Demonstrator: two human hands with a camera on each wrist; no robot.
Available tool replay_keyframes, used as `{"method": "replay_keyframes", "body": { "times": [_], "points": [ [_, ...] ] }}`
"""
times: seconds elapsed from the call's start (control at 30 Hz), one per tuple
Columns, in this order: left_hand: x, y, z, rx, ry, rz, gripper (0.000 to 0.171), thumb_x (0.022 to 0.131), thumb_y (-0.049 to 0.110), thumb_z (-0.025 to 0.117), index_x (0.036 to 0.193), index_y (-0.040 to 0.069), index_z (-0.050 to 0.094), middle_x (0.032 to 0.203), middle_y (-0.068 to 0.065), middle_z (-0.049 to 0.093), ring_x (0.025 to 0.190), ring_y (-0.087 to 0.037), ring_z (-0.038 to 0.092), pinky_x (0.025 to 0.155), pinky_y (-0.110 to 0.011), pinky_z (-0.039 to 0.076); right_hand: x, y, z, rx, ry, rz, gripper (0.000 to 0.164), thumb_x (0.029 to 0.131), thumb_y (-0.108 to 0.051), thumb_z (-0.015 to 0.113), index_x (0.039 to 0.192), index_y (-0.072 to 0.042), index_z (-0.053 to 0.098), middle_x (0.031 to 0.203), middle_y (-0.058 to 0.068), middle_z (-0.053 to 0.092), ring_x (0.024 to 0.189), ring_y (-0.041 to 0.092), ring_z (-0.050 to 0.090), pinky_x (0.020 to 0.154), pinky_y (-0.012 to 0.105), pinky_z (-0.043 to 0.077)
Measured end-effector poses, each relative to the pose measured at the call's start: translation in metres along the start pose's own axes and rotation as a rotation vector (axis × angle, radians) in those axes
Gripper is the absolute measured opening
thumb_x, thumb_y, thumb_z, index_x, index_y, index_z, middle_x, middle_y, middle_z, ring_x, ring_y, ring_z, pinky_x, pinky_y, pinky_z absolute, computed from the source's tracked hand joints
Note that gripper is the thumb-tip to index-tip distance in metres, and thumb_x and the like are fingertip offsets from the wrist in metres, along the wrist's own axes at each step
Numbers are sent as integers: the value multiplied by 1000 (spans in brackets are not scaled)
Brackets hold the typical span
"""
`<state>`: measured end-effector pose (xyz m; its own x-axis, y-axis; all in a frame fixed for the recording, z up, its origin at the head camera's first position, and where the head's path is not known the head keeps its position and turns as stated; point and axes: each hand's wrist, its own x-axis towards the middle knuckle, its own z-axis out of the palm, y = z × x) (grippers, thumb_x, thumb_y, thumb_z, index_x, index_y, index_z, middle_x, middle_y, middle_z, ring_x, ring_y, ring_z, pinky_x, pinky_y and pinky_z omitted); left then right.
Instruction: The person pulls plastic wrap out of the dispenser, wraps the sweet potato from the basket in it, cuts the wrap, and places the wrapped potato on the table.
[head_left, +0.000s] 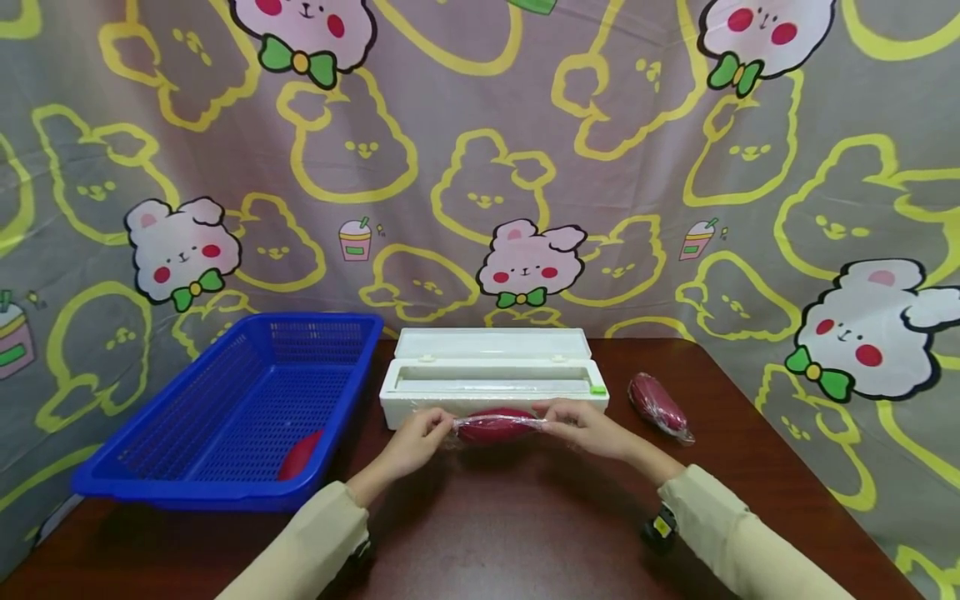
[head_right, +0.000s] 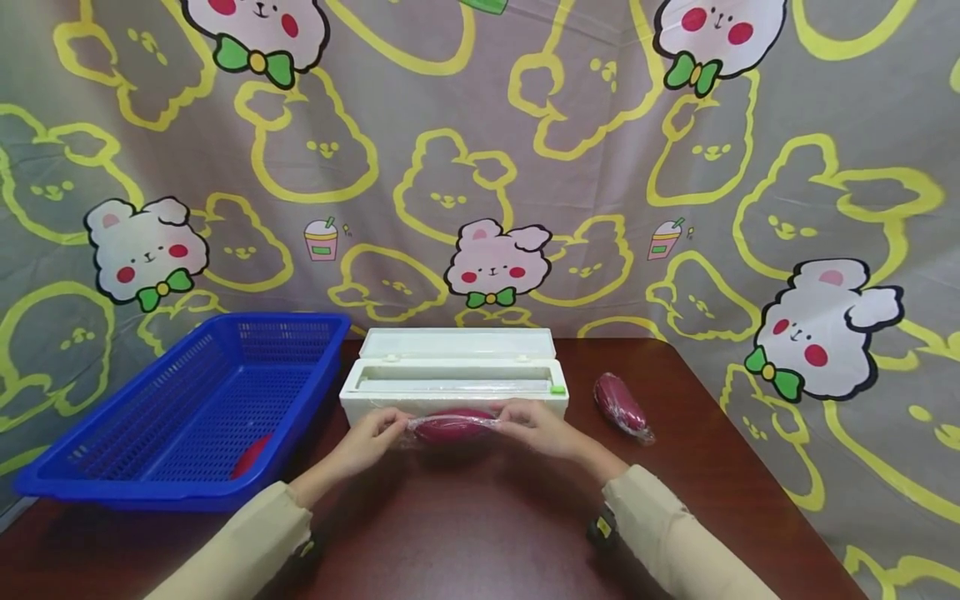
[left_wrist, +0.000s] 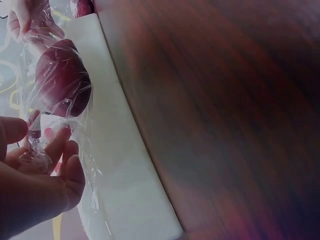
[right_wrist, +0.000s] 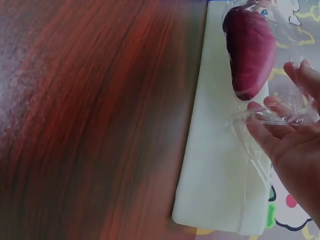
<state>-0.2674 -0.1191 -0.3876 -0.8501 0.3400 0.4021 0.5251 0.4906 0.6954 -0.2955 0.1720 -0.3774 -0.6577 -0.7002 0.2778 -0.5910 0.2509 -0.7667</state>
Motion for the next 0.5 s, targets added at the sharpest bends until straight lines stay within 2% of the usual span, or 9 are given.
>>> {"method": "replay_keyframes", "body": {
  "times": [0.07, 0.17, 0.27, 0.33, 0.37, 0.43, 0.5],
  "points": [
    [0, 0, 1, -9, 7, -25, 17, 89, 4, 48, 78, 0, 60, 64, 3, 47, 59, -7, 41, 55, -23, 36, 1, -5, 2, 31, 10, 32, 10, 90, 0, 48, 83, 1, 55, 115, 28, 52, 52, 38, 43, 43, 33, 41],
    [1, 0, 3, -21, 11, -47, 17, 91, 5, 46, 78, 1, 56, 61, 4, 44, 58, -8, 40, 55, -24, 36, 3, -15, 4, 48, 19, 63, 10, 91, 1, 45, 84, 5, 52, 90, 21, 57, 50, 45, 40, 41, 40, 41],
    [2, 0, 4, -47, 18, -72, 18, 92, 6, 44, 79, 2, 54, 61, 3, 43, 57, -10, 40, 54, -24, 35, 4, -24, 6, 68, 18, 91, 13, 93, -1, 43, 86, 9, 47, 66, 15, 46, 49, 45, 41, 42, 41, 42],
    [3, 0, 4, -69, 44, -87, 16, 92, 6, 45, 80, 2, 55, 65, 1, 46, 61, -11, 42, 57, -25, 36, 5, -28, 6, 94, 33, 120, 15, 94, -3, 41, 87, 10, 47, 63, 23, 41, 48, 46, 39, 41, 42, 41],
    [3, 5, 3, -86, 57, -95, 16, 92, 4, 45, 80, 0, 56, 67, -1, 48, 63, -12, 44, 59, -26, 37, 6, -29, 7, 106, 45, 136, 16, 94, -4, 41, 88, 10, 47, 63, 28, 40, 47, 44, 38, 40, 41, 41],
    [4, 12, 1, -134, 84, -100, 13, 90, 0, 47, 83, -4, 56, 71, -8, 54, 67, -17, 48, 61, -29, 40, 7, -30, 8, 109, 80, 151, 16, 95, -5, 41, 92, 9, 48, 68, 33, 44, 45, 40, 38, 38, 40, 40],
    [5, 14, 1, -203, 109, -113, 8, 88, -4, 48, 88, -8, 55, 76, -14, 58, 69, -22, 53, 61, -30, 43, 9, -31, 9, 93, 117, 148, 15, 94, -5, 41, 100, 8, 48, 72, 32, 49, 43, 39, 38, 36, 41, 39]
  ]
}}
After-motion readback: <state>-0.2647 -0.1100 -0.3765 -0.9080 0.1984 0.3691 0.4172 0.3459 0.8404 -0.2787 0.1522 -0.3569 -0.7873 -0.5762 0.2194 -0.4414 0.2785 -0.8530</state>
